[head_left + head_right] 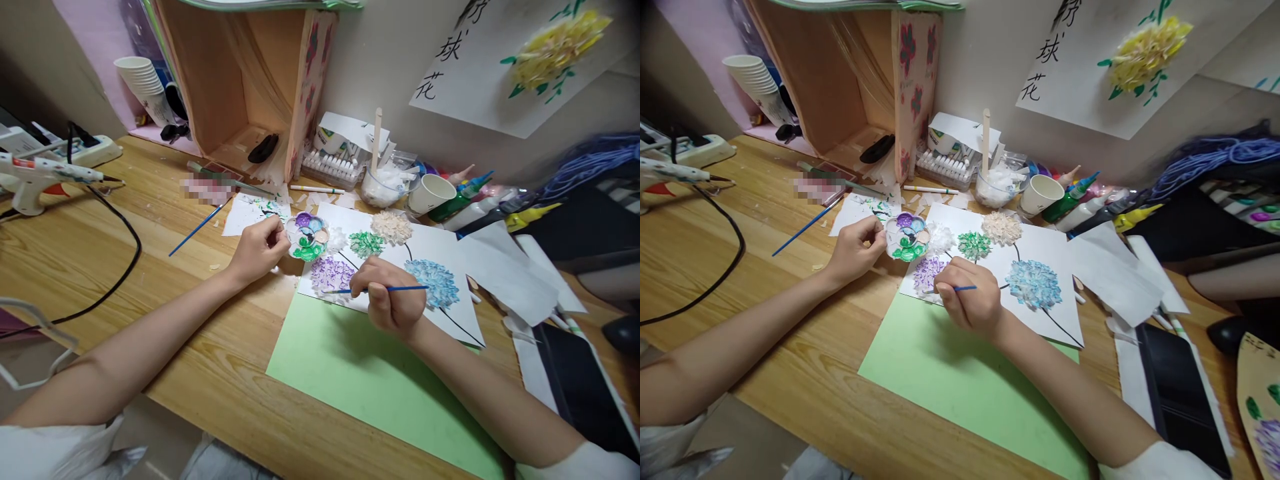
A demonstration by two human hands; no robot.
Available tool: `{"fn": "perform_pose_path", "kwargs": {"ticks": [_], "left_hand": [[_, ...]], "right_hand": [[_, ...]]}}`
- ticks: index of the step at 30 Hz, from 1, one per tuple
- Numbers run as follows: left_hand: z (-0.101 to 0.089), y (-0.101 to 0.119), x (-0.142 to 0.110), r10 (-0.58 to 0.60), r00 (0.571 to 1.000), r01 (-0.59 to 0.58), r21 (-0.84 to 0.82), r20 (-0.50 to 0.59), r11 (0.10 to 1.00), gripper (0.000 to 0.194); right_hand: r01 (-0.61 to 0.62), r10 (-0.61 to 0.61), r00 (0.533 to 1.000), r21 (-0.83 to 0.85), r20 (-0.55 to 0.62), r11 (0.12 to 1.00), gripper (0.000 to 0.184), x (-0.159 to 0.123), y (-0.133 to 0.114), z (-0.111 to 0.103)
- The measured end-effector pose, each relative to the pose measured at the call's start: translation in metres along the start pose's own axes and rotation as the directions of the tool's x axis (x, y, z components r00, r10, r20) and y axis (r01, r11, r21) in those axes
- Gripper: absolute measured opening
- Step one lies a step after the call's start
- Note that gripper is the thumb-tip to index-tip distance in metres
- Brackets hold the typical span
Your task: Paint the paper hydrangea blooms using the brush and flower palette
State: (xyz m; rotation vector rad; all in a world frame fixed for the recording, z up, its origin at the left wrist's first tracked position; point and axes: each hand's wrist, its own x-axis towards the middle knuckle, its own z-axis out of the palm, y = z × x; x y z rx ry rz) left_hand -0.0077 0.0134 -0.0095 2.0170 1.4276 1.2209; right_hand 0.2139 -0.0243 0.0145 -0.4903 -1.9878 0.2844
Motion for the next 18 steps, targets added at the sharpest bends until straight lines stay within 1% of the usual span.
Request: {"fn": "perform_pose_path", "kwargs": {"ticks": [5,10,15,18], "left_hand": [[0.0004,-0.0001,0.0006,0.014,1.0,-0.014,-0.001,-0.007,1.0,0.018],[0.0,-0.0001,0.0,0.006,1.0,-0.006,0.014,-0.003,1.0,0.018],[-0.0005,-0.0005,0.0,0.013,1.0,-0.013,0.008,-0.002,1.0,0.018],[-0.0003,-0.0002,0.0004,0.013,1.0,-0.013,0.019,-0.007,1.0,0.019]], "right_hand": [[-0.021,0.021,0.999,0.009,-0.032,1.0,0.029,-0.0006,-0.0008,-0.0006],[-0.04,0.04,0.999,0.001,-0.003,0.999,0.03,0.0005,-0.0021,0.0004],[-0.049,0.049,0.997,0.002,-0.058,0.999,0.029,0.0004,0.0001,-0.0002],[-0.056,0.056,0.998,-0.001,-0.039,0.998,0.028,-0.0003,0.0016,-0.0007]]}}
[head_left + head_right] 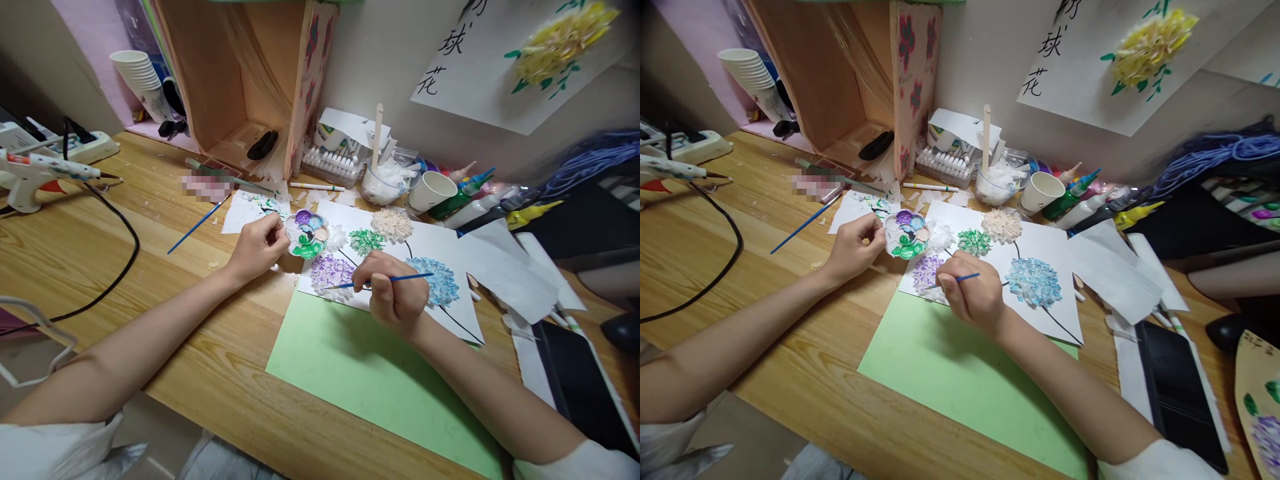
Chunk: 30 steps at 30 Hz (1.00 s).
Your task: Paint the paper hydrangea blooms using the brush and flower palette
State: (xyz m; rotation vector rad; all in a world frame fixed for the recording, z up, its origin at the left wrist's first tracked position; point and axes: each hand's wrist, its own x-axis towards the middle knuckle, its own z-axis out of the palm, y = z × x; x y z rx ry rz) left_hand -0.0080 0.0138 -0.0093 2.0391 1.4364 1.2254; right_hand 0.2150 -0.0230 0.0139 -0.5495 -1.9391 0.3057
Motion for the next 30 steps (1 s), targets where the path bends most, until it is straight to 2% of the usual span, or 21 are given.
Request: {"fn": "perform_pose_path", "kwargs": {"ticks": [5,9,13,17,21,25,30], "left_hand": [[0.0006,-0.0002,-0.0001,0.005,1.0,-0.005,-0.001,-0.002,1.0,0.019],[0.0006,-0.001,-0.0006,0.002,1.0,-0.002,0.0,0.002,1.0,0.018],[0.0004,-0.0005,-0.0006,-0.01,1.0,0.01,0.004,0.004,1.0,0.019],[0.0004,0.0,-0.0004,-0.007,1.0,0.007,0.002,0.006,1.0,0.019],[0.0006,-0.0006,-0.0006,-0.002,1.0,0.002,0.01,-0.001,1.0,0.019],[0.001,-0.0014,-0.0007,0.009,1.0,-0.009,0.006,-0.003,1.0,0.019],[0.0007,-0.0007,-0.0006,-0.001,1.0,0.001,0.005,0.002,1.0,0.019]], "right_hand": [[-0.003,0.003,0.999,0.002,-0.032,1.0,0.029,0.0001,0.0011,0.0],[0.008,-0.008,1.0,-0.011,0.007,1.0,0.029,0.0005,0.0015,0.0003],[0.007,-0.007,0.999,-0.007,-0.032,1.0,0.03,0.0005,0.0018,-0.0001],[-0.001,0.001,1.0,-0.02,0.002,1.0,0.029,0.0014,0.0018,-0.0005],[0.018,-0.018,1.0,-0.009,-0.016,1.0,0.027,0.0026,0.002,-0.0008],[0.013,-0.012,1.0,-0.044,0.027,0.999,0.027,0.004,0.0017,-0.0008],[0.023,-0.023,1.0,-0.053,0.009,0.998,0.027,0.0051,0.0014,-0.0015]]}}
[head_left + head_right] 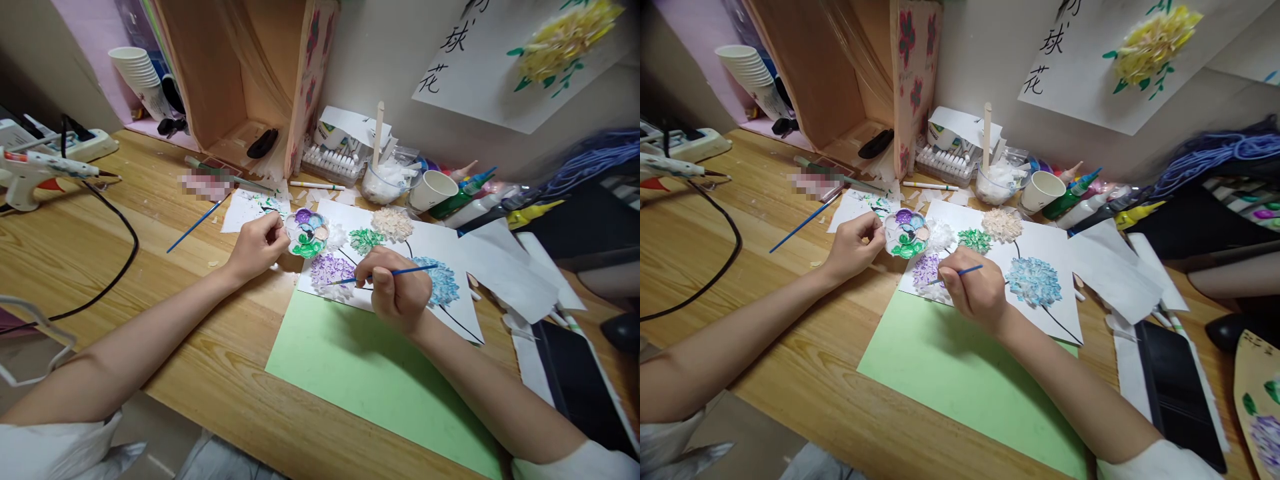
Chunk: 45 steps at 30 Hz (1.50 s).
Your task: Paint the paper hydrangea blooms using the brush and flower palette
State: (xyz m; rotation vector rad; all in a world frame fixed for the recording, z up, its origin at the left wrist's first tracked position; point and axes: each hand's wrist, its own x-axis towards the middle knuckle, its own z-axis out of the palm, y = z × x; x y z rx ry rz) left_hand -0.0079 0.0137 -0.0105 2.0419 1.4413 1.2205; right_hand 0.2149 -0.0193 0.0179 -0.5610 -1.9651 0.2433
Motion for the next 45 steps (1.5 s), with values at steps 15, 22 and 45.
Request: {"fn": "perform_pose_path", "kwargs": {"ticks": [15,22,45], "left_hand": [[0.0003,0.0002,0.0,0.043,0.999,-0.043,-0.017,-0.022,0.999,0.02],[0.0006,-0.0002,0.0001,0.031,0.999,-0.031,-0.002,-0.023,1.0,0.02],[0.0,0.001,0.0007,0.029,1.0,-0.029,-0.026,-0.008,0.999,0.019]], "right_hand": [[0.011,-0.011,1.0,-0.016,-0.02,1.0,0.025,-0.0013,-0.0014,0.0003],[-0.008,0.008,1.0,-0.009,0.027,1.0,0.024,-0.0005,-0.003,-0.0004],[0.021,-0.014,0.99,0.047,-0.139,0.999,0.023,-0.002,-0.0005,-0.0017]]}}
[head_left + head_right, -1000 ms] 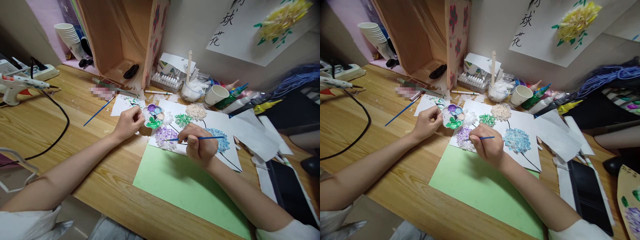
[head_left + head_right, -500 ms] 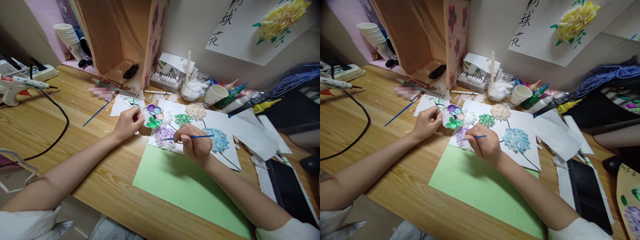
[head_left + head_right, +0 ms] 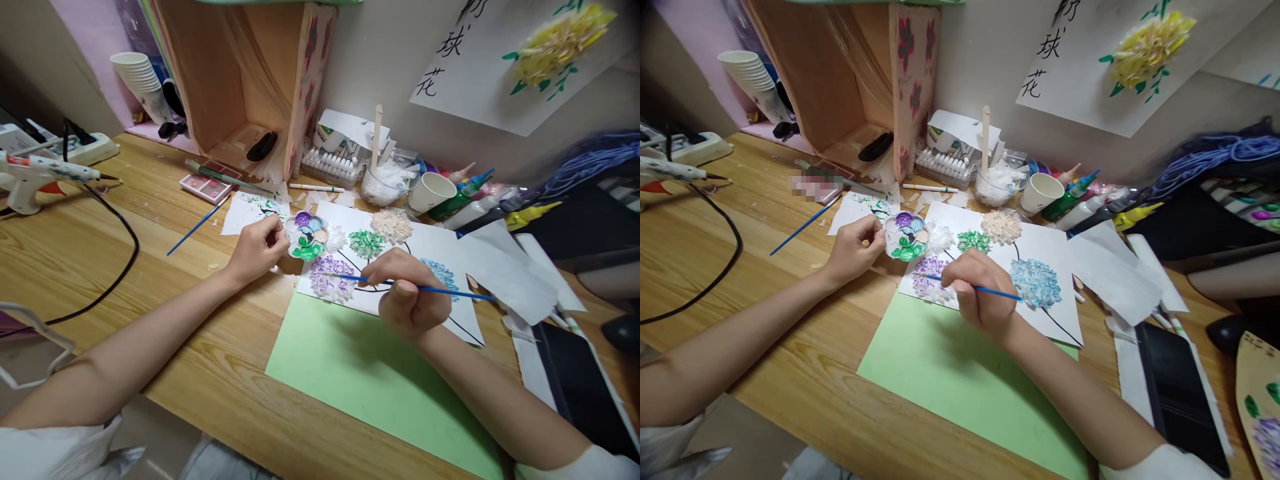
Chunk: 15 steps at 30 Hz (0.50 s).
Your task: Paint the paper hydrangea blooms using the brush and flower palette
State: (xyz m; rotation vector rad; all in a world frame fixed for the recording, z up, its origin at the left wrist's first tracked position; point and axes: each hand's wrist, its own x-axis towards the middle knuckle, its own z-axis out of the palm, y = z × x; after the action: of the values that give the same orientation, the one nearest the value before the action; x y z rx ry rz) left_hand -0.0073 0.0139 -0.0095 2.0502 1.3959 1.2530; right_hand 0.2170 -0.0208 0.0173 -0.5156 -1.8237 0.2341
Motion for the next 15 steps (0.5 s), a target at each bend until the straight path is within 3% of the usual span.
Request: {"fn": "perform_pose_path", "kwargs": {"ticks": [3,10,15], "left_hand": [[-0.0002,0.0016,-0.0013,0.003,1.0,-0.003,-0.001,0.012,1.0,0.019],[-0.0012,0.0035,-0.0036,0.046,0.997,-0.046,-0.002,0.059,0.999,0.018],[-0.0018,0.0031,-0.0039,0.038,0.995,-0.039,0.007,0.089,0.999,0.018]], "right_hand": [[-0.004,-0.002,0.998,-0.094,-0.057,0.996,0.021,0.0038,0.0018,0.0003],[-0.091,0.115,0.982,-0.158,0.15,0.983,0.018,0.0084,0.0034,0.003],[-0.105,0.125,0.984,-0.147,0.129,0.983,0.018,0.0087,0.003,0.0038]]}}
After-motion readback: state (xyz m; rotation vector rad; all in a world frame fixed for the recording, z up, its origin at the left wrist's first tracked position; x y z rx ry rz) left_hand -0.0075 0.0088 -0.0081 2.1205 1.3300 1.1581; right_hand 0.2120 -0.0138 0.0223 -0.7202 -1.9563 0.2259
